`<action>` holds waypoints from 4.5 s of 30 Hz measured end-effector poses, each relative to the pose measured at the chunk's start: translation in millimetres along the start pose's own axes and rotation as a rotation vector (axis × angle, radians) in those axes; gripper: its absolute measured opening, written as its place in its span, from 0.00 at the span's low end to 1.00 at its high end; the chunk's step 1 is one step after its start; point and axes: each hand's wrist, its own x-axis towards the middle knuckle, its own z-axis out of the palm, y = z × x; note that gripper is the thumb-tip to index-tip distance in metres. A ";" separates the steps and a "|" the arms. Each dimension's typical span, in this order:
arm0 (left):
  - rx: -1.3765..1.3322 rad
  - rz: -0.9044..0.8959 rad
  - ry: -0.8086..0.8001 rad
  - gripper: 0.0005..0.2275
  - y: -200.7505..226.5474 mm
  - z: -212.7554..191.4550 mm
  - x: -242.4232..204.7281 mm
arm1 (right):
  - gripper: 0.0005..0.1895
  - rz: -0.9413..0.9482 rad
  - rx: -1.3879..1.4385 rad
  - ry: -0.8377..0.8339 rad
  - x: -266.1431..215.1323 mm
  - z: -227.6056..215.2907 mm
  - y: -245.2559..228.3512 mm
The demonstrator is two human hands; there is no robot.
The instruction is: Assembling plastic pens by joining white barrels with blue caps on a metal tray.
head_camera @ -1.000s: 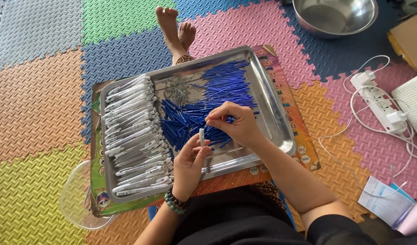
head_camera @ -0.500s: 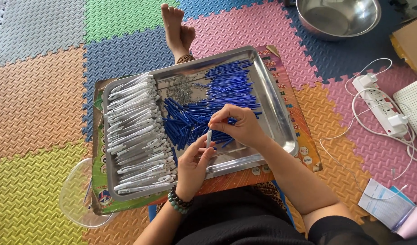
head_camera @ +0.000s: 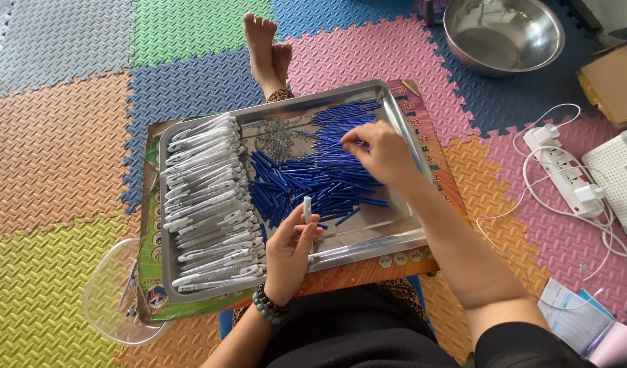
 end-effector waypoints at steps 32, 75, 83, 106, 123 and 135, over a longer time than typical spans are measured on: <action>-0.136 0.017 -0.066 0.23 4.4 -7.6 2.0 | 0.10 0.058 0.562 0.230 37.5 -31.7 -92.4; -0.116 0.000 -0.022 0.22 -0.7 -4.2 0.9 | 0.07 0.330 -0.527 -0.336 -77.9 22.0 15.5; -0.101 -0.014 -0.057 0.22 -0.2 -3.1 0.1 | 0.07 0.250 0.037 -0.122 -50.7 -31.3 -65.8; -0.014 -0.011 -0.121 0.21 11.2 -5.4 1.5 | 0.03 -0.140 0.118 -0.236 -13.0 -65.7 -75.8; -0.087 0.000 -0.136 0.23 -0.9 -7.0 -2.7 | 0.06 0.086 0.652 -0.282 8.6 -23.7 -81.7; -0.113 0.036 -0.148 0.23 -3.7 -7.1 -2.1 | 0.08 0.128 0.723 -0.349 7.1 -15.7 -72.9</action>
